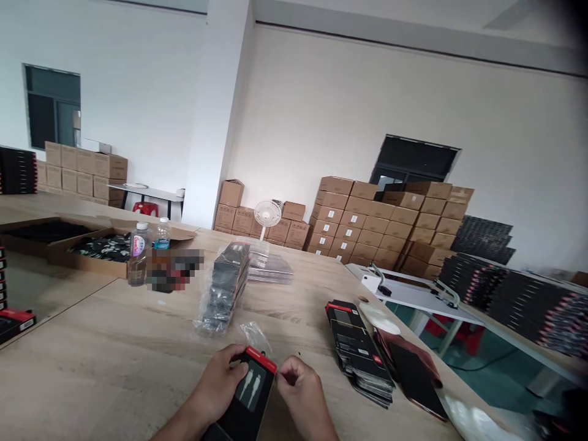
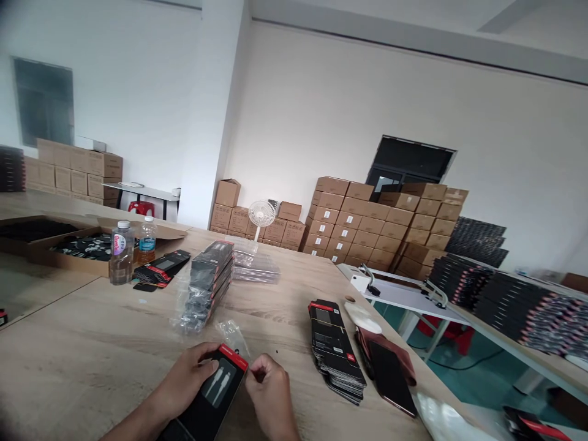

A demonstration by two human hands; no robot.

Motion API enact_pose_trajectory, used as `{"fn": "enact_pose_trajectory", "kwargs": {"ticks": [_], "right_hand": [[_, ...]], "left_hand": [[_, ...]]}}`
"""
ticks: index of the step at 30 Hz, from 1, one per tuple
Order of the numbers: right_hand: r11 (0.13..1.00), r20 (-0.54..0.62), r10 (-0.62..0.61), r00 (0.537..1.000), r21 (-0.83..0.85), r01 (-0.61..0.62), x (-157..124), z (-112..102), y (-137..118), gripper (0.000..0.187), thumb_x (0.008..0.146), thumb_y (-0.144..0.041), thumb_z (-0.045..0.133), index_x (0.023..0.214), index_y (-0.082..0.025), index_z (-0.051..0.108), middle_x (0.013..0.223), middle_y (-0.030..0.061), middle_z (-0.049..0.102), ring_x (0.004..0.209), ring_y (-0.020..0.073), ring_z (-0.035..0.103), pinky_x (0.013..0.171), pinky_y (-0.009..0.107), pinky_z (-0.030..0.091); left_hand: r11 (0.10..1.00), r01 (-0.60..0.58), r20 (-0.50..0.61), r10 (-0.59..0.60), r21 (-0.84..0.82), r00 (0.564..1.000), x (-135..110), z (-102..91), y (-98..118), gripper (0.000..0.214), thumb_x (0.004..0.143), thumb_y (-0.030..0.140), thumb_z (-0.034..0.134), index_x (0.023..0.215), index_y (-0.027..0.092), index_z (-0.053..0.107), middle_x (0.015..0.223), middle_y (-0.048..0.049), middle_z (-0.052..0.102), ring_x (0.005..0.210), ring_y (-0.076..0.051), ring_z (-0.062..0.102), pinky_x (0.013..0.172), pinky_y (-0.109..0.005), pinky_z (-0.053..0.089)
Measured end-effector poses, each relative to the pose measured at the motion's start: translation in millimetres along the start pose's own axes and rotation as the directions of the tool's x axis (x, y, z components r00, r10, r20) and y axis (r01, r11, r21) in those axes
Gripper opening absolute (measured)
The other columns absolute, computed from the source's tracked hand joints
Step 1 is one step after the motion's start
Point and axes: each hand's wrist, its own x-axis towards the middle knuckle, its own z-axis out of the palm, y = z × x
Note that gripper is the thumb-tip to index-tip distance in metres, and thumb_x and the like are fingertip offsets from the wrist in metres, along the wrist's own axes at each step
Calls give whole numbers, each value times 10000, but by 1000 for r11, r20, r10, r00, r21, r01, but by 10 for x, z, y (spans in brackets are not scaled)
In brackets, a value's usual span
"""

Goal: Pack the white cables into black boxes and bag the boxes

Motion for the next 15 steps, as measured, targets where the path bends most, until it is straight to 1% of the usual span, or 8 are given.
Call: {"fn": "enact_pose_trajectory", "kwargs": {"ticks": [2, 4, 6, 9, 11, 12, 13, 15], "right_hand": [[1000, -9, -6, 1000, 2, 6, 1, -7, -18, 133, 679, -214, 488, 546, -215, 503, 506, -56, 469, 484, 119, 446, 465, 219, 360], [1000, -15, -20, 1000, -7, 20, 2, -14, -24, 125, 687, -213, 495, 562, -213, 508, 517, -54, 460, 493, 117, 440, 480, 220, 361], [998, -12, -55, 998, -22, 55, -2, -12, -22, 117, 698, -209, 505, 581, -211, 519, 531, -51, 464, 502, 117, 441, 490, 219, 360], [993, -2, -114, 993, 3, 114, -13, 8, -36, 108, 706, -203, 544, 598, -208, 539, 548, -45, 483, 513, 117, 451, 500, 215, 369], [990, -8, -107, 994, 90, 107, -18, 18, -77, 121, 710, -228, 588, 598, -205, 548, 555, -42, 494, 521, 121, 463, 509, 216, 387], [984, -10, -83, 997, 156, 83, -19, 18, -108, 134, 721, -260, 606, 609, -202, 558, 567, -37, 503, 531, 125, 473, 518, 219, 399], [971, -4, -43, 999, 236, 42, -20, 12, -146, 160, 742, -308, 612, 632, -199, 572, 587, -29, 516, 543, 130, 482, 521, 223, 411], [910, 31, 59, 998, 408, -67, -23, -19, -239, 251, 791, -420, 591, 676, -197, 579, 634, -10, 544, 565, 139, 497, 511, 233, 425]], "left_hand": [[1000, 10, 53, -10, 8, 999, -3, -3, 10, 335, 743, 241, 517, 1017, 162, 693, 1016, -44, 723, 971, -242, 641, 868, -325, 467], [1000, 21, 73, -22, 14, 997, -6, -6, 20, 331, 758, 256, 504, 1004, 155, 702, 963, -43, 730, 923, -246, 649, 826, -328, 475], [999, 26, 63, -28, 20, 998, -2, -9, 19, 323, 760, 262, 505, 986, 150, 706, 932, -49, 730, 901, -253, 648, 803, -332, 474], [1000, 7, 6, -7, -12, 1000, 13, -6, 4, 294, 749, 256, 522, 959, 146, 696, 931, -62, 723, 902, -252, 641, 815, -337, 463], [997, -35, -53, 31, -71, 998, 15, 12, 9, 265, 761, 272, 538, 953, 148, 671, 943, -69, 713, 907, -244, 634, 827, -334, 459], [992, -63, -82, 55, -110, 995, 7, 26, 22, 258, 777, 293, 544, 963, 152, 653, 953, -71, 707, 907, -237, 631, 825, -331, 461], [984, -97, -106, 81, -153, 991, -6, 43, 45, 258, 795, 320, 551, 979, 160, 633, 962, -70, 701, 901, -229, 628, 817, -326, 465], [958, -163, -118, 138, -235, 983, -51, 79, 122, 257, 822, 363, 567, 1000, 180, 596, 995, -67, 688, 885, -210, 624, 799, -312, 475]]}}
